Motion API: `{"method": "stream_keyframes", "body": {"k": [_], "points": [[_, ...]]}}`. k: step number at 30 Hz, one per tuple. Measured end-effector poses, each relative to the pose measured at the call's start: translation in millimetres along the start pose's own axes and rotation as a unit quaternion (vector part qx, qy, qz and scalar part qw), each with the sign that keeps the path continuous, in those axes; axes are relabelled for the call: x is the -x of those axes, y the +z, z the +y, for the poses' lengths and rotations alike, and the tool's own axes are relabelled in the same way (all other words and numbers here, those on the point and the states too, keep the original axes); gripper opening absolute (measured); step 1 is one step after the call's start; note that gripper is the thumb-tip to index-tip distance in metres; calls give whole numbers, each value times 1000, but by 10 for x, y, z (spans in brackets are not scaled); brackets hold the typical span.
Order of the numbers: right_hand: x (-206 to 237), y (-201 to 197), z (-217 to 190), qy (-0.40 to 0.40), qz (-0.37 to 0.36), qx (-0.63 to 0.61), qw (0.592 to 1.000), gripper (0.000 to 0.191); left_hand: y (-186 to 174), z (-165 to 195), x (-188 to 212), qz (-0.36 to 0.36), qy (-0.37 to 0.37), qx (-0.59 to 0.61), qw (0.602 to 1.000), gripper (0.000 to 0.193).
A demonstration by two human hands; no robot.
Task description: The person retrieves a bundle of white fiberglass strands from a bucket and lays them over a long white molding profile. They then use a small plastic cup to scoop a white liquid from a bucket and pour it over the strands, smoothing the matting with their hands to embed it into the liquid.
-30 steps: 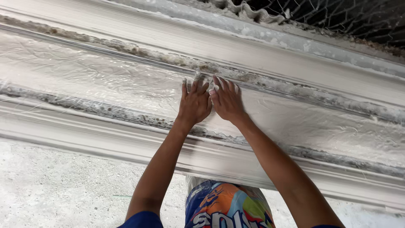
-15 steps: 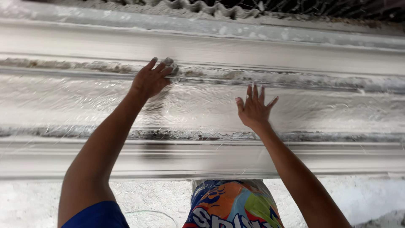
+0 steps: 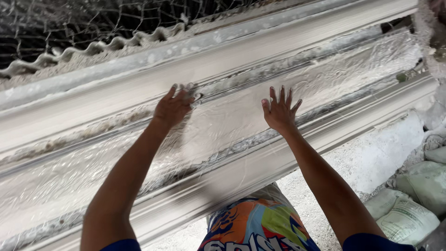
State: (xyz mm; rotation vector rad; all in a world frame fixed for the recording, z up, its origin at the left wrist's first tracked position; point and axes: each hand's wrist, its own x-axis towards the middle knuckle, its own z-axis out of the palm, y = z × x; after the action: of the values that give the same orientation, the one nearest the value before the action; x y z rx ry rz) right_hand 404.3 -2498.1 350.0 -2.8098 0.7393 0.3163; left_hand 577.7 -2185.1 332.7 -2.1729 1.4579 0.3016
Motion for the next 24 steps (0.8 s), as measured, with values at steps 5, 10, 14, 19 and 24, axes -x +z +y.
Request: {"method": "stream_keyframes", "body": {"k": [5, 10, 14, 19, 24], "points": [[-175, -161, 545, -7, 15, -9, 1000, 73, -455, 310, -712, 23, 22, 54, 998, 38], [-526, -204, 1198, -6, 37, -27, 999, 71, -950, 594, -1377, 22, 38, 27, 999, 41], [-890, -206, 1915, -29, 75, -49, 996, 72, -1348, 850, -1942, 23, 40, 27, 999, 39], [-1205, -171, 2740, -100, 77, -41, 991, 67, -1762, 1223, -2584, 24, 22, -25, 999, 38], [-1273, -223, 3389, -166, 59, -81, 981, 66, -2319, 1599, -3427, 6, 37, -3, 999, 43]]}}
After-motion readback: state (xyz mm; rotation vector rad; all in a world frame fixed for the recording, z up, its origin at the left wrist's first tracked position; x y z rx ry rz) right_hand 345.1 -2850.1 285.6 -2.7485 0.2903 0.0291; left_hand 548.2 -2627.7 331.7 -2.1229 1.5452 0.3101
